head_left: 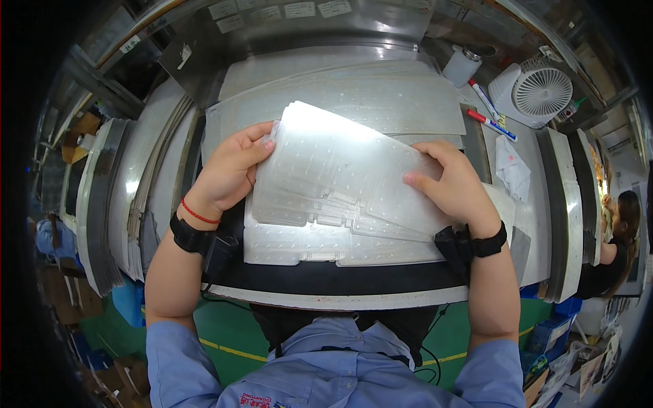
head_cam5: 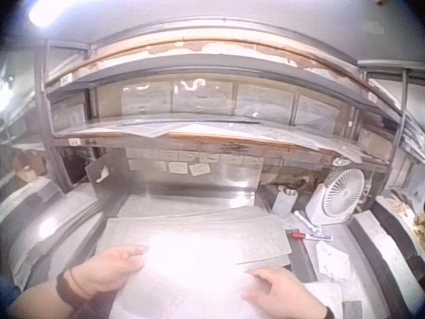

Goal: The recorder is inspecting, sorting, and stacking translucent plastic sheets, possibly keyboard membranes, at a factory workstation.

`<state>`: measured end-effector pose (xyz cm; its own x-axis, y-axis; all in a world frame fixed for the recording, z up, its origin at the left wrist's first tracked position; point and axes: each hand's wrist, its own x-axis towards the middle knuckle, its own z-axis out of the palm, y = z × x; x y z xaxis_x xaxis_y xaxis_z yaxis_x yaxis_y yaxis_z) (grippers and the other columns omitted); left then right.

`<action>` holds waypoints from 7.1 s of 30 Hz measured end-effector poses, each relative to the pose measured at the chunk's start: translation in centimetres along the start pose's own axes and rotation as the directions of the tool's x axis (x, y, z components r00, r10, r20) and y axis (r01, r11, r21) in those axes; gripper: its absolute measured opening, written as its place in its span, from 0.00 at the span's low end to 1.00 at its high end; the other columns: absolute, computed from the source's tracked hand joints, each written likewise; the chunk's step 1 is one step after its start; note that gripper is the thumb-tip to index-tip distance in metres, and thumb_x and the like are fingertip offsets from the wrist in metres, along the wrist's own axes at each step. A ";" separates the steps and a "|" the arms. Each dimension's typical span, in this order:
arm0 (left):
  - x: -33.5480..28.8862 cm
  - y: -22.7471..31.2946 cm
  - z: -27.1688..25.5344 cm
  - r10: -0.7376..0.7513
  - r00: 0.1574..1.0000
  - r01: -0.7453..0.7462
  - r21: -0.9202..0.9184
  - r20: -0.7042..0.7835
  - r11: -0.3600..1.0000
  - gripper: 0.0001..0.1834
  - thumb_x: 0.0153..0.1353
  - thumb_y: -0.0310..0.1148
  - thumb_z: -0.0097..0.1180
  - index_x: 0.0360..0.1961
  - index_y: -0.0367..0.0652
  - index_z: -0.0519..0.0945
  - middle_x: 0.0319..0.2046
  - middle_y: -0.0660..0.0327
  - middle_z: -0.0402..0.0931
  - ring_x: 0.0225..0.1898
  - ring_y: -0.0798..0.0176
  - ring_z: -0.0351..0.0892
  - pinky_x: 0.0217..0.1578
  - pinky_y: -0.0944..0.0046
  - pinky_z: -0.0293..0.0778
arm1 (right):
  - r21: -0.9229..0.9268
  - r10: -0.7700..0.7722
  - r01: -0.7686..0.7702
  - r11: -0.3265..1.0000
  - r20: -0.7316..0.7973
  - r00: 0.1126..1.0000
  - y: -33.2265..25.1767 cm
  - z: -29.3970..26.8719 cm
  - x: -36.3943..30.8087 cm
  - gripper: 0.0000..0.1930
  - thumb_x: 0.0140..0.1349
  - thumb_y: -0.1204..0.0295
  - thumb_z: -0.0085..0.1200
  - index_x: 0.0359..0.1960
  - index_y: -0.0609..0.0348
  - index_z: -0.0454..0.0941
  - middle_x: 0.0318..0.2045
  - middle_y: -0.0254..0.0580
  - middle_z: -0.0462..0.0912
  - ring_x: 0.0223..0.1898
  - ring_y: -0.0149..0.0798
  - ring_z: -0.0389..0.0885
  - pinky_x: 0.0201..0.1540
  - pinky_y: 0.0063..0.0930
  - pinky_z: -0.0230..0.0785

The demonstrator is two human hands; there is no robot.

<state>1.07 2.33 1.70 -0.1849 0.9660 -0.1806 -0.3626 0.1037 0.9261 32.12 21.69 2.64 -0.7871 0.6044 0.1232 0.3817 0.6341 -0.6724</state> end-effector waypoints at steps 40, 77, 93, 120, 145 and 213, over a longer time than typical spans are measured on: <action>0.0 0.0 0.4 -0.034 0.996 0.042 0.095 -0.082 0.995 0.22 0.75 0.26 0.46 0.67 0.29 0.68 0.56 0.52 0.80 0.54 0.64 0.82 0.60 0.64 0.76 | 0.042 0.100 -0.098 0.994 -0.063 0.993 0.0 0.2 0.2 0.23 0.53 0.67 0.71 0.48 0.66 0.81 0.42 0.56 0.86 0.45 0.52 0.85 0.52 0.36 0.74; -0.2 0.5 -0.5 0.091 0.996 -0.092 0.015 0.023 0.996 0.23 0.73 0.30 0.52 0.66 0.32 0.70 0.55 0.55 0.81 0.54 0.64 0.82 0.58 0.62 0.77 | 0.126 0.137 -0.122 0.985 -0.123 0.983 -0.4 -0.4 0.0 0.18 0.55 0.71 0.70 0.46 0.64 0.82 0.40 0.51 0.86 0.43 0.46 0.85 0.51 0.34 0.73; -0.2 0.2 -0.5 0.046 0.999 -0.046 0.073 0.007 0.996 0.27 0.73 0.28 0.50 0.70 0.34 0.65 0.58 0.55 0.78 0.56 0.64 0.80 0.60 0.63 0.74 | 0.113 0.096 -0.088 0.990 -0.075 0.993 -0.4 -0.1 0.1 0.23 0.54 0.67 0.71 0.49 0.65 0.81 0.43 0.52 0.86 0.46 0.48 0.85 0.54 0.34 0.73; -0.2 0.0 0.6 0.044 0.997 -0.035 0.115 -0.071 0.993 0.19 0.76 0.32 0.50 0.63 0.34 0.71 0.50 0.56 0.83 0.48 0.68 0.84 0.53 0.66 0.79 | 0.091 0.053 -0.045 0.995 -0.088 0.995 -0.7 0.1 0.1 0.20 0.53 0.70 0.71 0.46 0.65 0.82 0.42 0.51 0.86 0.45 0.48 0.85 0.54 0.34 0.73; -0.3 0.3 -0.7 0.005 0.998 -0.007 0.031 0.068 0.999 0.28 0.75 0.27 0.48 0.72 0.32 0.60 0.61 0.54 0.76 0.59 0.63 0.78 0.63 0.60 0.72 | 0.130 0.106 -0.086 0.988 -0.158 0.982 -0.6 -0.1 0.1 0.20 0.52 0.69 0.72 0.44 0.63 0.80 0.39 0.49 0.86 0.43 0.45 0.84 0.50 0.34 0.73; -0.3 0.3 -0.1 0.103 0.982 -0.069 0.206 -0.159 0.976 0.22 0.74 0.29 0.49 0.66 0.35 0.69 0.54 0.56 0.80 0.53 0.67 0.81 0.57 0.64 0.75 | 0.115 0.067 -0.050 0.992 -0.151 0.986 -0.8 -0.6 0.1 0.19 0.50 0.70 0.74 0.42 0.64 0.81 0.36 0.48 0.85 0.40 0.44 0.83 0.49 0.33 0.73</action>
<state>0.91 2.01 1.98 -0.3640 0.9216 -0.1349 -0.1528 0.0837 0.9847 32.04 21.48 3.60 -0.6771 0.7118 0.1867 0.3625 0.5435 -0.7571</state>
